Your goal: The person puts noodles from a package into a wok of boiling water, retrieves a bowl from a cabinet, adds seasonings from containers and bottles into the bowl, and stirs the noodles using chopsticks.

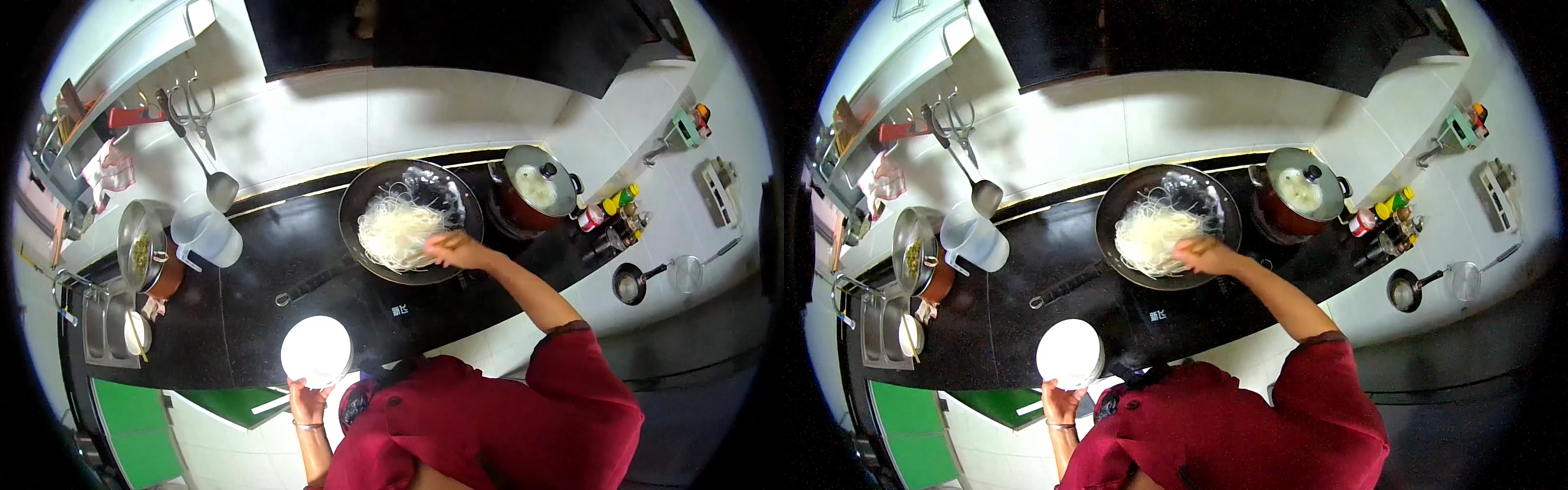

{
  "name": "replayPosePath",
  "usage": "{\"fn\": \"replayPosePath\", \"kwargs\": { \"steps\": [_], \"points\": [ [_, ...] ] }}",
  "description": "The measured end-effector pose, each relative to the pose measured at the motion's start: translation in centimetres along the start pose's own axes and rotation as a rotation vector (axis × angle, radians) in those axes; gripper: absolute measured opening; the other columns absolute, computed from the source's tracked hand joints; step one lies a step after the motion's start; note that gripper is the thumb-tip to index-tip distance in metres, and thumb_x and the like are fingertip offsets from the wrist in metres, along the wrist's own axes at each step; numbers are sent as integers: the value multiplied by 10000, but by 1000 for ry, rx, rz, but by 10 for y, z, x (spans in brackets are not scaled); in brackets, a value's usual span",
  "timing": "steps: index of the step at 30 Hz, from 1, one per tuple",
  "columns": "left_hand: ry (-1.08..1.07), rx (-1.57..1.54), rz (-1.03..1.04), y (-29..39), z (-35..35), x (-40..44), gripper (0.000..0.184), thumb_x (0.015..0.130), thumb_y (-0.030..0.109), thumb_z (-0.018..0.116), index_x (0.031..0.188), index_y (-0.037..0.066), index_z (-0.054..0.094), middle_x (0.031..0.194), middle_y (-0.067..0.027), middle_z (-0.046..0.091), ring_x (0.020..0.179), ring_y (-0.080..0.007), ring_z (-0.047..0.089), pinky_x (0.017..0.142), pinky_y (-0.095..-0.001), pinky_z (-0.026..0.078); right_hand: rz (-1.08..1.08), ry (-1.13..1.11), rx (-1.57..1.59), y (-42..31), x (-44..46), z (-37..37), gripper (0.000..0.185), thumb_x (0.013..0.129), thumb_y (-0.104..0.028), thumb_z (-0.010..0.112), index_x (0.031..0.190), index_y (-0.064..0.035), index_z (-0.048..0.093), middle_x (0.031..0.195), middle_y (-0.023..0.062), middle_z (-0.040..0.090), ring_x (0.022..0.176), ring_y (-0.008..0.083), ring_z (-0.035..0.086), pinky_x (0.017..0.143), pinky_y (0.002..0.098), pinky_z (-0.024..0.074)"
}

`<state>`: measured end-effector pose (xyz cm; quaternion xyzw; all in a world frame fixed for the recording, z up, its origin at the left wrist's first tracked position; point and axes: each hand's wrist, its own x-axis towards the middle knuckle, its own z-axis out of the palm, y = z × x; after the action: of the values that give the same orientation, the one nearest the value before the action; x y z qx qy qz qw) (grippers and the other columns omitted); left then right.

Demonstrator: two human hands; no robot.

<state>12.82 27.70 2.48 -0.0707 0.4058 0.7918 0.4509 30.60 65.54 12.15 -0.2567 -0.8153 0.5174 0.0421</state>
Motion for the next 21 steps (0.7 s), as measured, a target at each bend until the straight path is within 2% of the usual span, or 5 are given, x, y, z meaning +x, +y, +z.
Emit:
{"fn": "replayPosePath", "kwargs": {
  "steps": [3, 10, 15, 17, 21],
  "points": [
    [-34, -6, -1, 2, 4, 1, 626, 640, 183, 563, 1213, 112, 319, 1144, -185, 411, 982, -347, 493, 617, -413, 548, -396, 220, -113, 20, 21, 9, 219, 836, -247, 488, 835, -38, 557, 770, 44, 551, 646, 127, 534, 570, 245, 465],
    [-30, -7, 19, 2, 3, -1, 605, 647, 190, 557, 1203, 115, 329, 1147, -181, 408, 985, -351, 491, 623, -415, 547, 35, -17, 36, 12, 30, 4, 192, 852, -168, 426, 936, -88, 578, 866, 49, 594, 769, 130, 559, 636, 238, 480],
    [-34, 3, 34, 8, 4, -3, 594, 647, 181, 550, 1195, 117, 332, 1154, -180, 399, 991, -355, 484, 622, -421, 546, -582, 500, -123, 46, 60, -11, 139, 802, -76, 449, 826, -38, 581, 768, 86, 573, 670, 128, 533, 557, 203, 456],
    [-30, -6, 39, 8, 1, -3, 593, 646, 179, 548, 1194, 118, 332, 1155, -179, 399, 991, -355, 484, 619, -422, 546, -114, 586, -85, 67, 65, -42, 157, 829, -130, 485, 781, 1, 555, 784, 40, 563, 553, 74, 509, 500, 196, 429],
    [26, -17, 41, 3, -4, -5, 591, 645, 177, 542, 1194, 124, 329, 1154, -175, 400, 992, -353, 483, 616, -425, 546, -58, 481, 270, 63, 61, -68, 151, 853, -193, 458, 906, -55, 493, 741, 31, 528, 441, 99, 532, 349, 178, 408]
  ]
}}
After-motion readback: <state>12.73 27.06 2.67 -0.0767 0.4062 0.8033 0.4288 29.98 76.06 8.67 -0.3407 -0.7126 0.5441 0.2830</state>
